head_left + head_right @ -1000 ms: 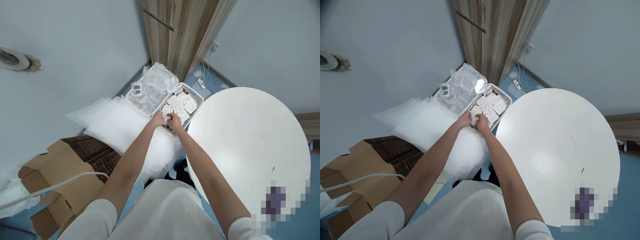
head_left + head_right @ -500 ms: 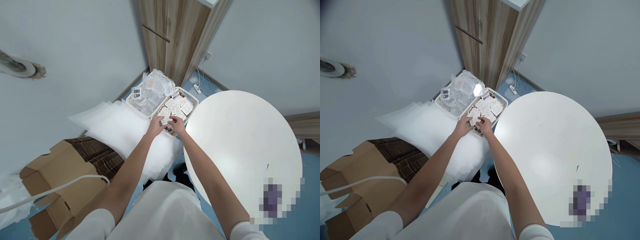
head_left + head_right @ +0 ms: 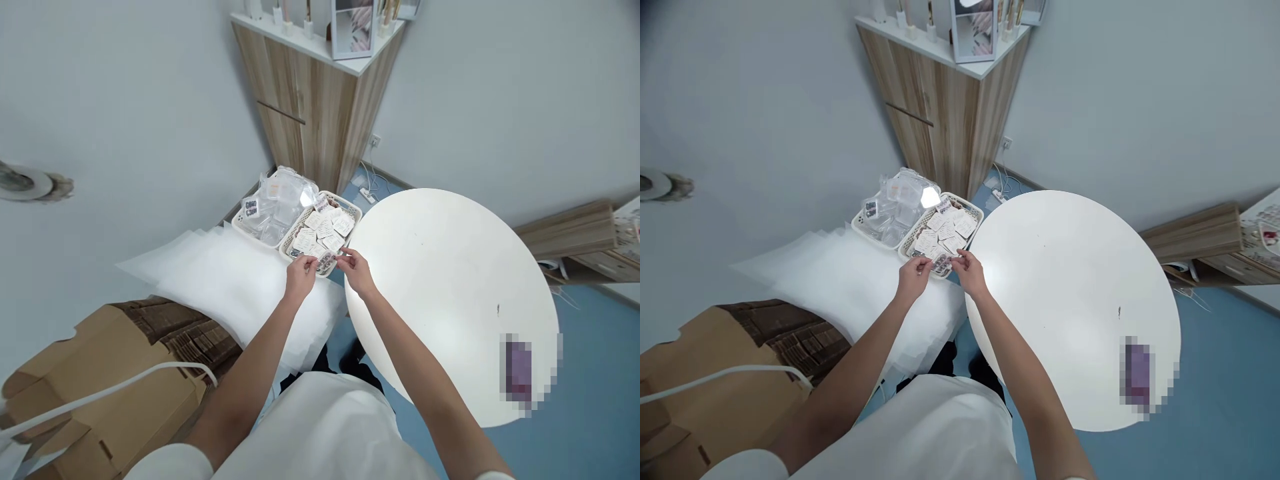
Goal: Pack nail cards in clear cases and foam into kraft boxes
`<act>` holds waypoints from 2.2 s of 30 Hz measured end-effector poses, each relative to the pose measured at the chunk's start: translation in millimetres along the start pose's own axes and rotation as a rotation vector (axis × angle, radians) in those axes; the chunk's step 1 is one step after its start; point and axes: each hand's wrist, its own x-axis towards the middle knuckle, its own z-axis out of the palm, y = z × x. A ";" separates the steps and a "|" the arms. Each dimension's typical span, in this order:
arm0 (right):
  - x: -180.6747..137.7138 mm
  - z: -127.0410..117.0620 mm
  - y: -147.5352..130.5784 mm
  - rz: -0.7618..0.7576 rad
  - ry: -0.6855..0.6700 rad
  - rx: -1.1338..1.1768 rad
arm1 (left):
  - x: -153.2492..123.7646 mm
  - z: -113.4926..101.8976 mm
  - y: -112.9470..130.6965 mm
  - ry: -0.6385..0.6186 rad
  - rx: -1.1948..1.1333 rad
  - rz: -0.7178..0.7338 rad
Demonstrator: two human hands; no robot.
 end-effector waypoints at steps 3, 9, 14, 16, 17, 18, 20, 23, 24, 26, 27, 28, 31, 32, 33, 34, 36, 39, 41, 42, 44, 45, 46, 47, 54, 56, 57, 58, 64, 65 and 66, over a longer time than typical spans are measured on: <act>-31.3 -27.3 -2.9 -0.005 0.063 -0.024 | -16.2 17.2 13.1 -0.010 -0.227 -0.182; -93.5 -81.7 17.9 0.027 0.205 0.013 | -65.9 57.6 46.6 -0.196 -0.577 -0.331; -148.7 -117.6 34.7 0.065 0.179 0.165 | -109.6 93.1 66.9 -0.335 -0.735 -0.443; -168.6 -130.3 40.5 0.077 0.181 0.197 | -124.3 107.6 73.7 -0.384 -0.731 -0.465; -177.3 -136.6 43.5 0.078 0.189 0.209 | -131.1 114.7 77.0 -0.407 -0.715 -0.468; -185.2 -142.9 46.3 0.074 0.203 0.220 | -137.7 121.6 80.4 -0.428 -0.698 -0.466; -198.7 -155.4 51.7 0.064 0.238 0.246 | -150.1 134.4 86.8 -0.464 -0.668 -0.459; -214.7 -174.3 57.7 0.049 0.283 0.270 | -165.5 149.6 96.0 -0.528 -0.620 -0.435; -219.3 -180.8 59.2 0.045 0.294 0.263 | -169.2 153.5 99.1 -0.537 -0.594 -0.418; -227.8 -194.3 61.2 0.031 0.307 0.226 | -174.2 160.4 105.8 -0.534 -0.519 -0.367; -231.7 -201.4 61.9 0.023 0.311 0.200 | -175.6 163.6 109.4 -0.528 -0.472 -0.332; -235.1 -208.7 62.5 0.015 0.313 0.171 | -176.5 167.0 113.1 -0.532 -0.422 -0.293; -242.8 -230.8 63.9 0.002 0.292 0.072 | -178.6 179.3 123.7 -0.623 -0.285 -0.181; -244.3 -237.9 64.4 -0.002 0.279 0.041 | -179.6 184.1 126.6 -0.658 -0.256 -0.155; -245.3 -244.6 64.8 -0.008 0.263 0.015 | -181.0 188.8 129.0 -0.690 -0.235 -0.136; -245.9 -250.9 65.2 -0.018 0.249 -0.003 | -182.7 193.3 130.9 -0.713 -0.222 -0.123; -246.1 -261.5 66.0 -0.036 0.232 -0.019 | -186.8 200.8 133.4 -0.740 -0.194 -0.108; -244.9 -271.6 68.9 -0.031 0.253 -0.012 | -193.5 207.2 135.3 -0.763 -0.145 -0.098; -244.1 -274.3 72.9 -0.019 0.289 0.019 | -197.4 209.4 135.6 -0.777 -0.146 -0.099; -244.2 -274.7 75.6 -0.017 0.305 0.045 | -199.1 210.4 135.4 -0.777 -0.158 -0.105; -246.0 -274.4 81.7 -0.024 0.321 0.103 | -202.0 212.8 134.0 -0.757 -0.192 -0.128; -247.8 -274.0 85.0 -0.029 0.321 0.131 | -203.1 214.2 132.8 -0.743 -0.206 -0.142; -250.4 -273.5 88.2 -0.034 0.314 0.156 | -204.0 215.7 131.5 -0.729 -0.217 -0.154; -253.7 -273.2 91.2 -0.039 0.306 0.173 | -204.8 217.3 130.0 -0.717 -0.226 -0.162; -277.7 -273.0 105.1 -0.100 0.138 0.061 | -211.6 223.9 126.3 -0.684 -0.266 -0.203; -279.1 -273.4 107.9 -0.105 0.147 0.032 | -214.1 224.4 127.6 -0.682 -0.255 -0.207; -278.9 -273.8 109.3 -0.106 0.162 0.019 | -215.2 224.6 128.3 -0.683 -0.247 -0.205; -278.3 -274.3 110.5 -0.109 0.178 0.006 | -216.1 224.6 129.0 -0.686 -0.238 -0.198; -278.6 -280.0 110.8 -0.144 0.158 -0.063 | -216.7 223.0 129.1 -0.738 -0.151 -0.111; -279.7 -280.9 109.7 -0.145 0.160 -0.078 | -216.4 222.7 128.5 -0.750 -0.136 -0.099; -280.9 -281.7 108.6 -0.144 0.161 -0.094 | -216.3 222.4 127.8 -0.762 -0.125 -0.086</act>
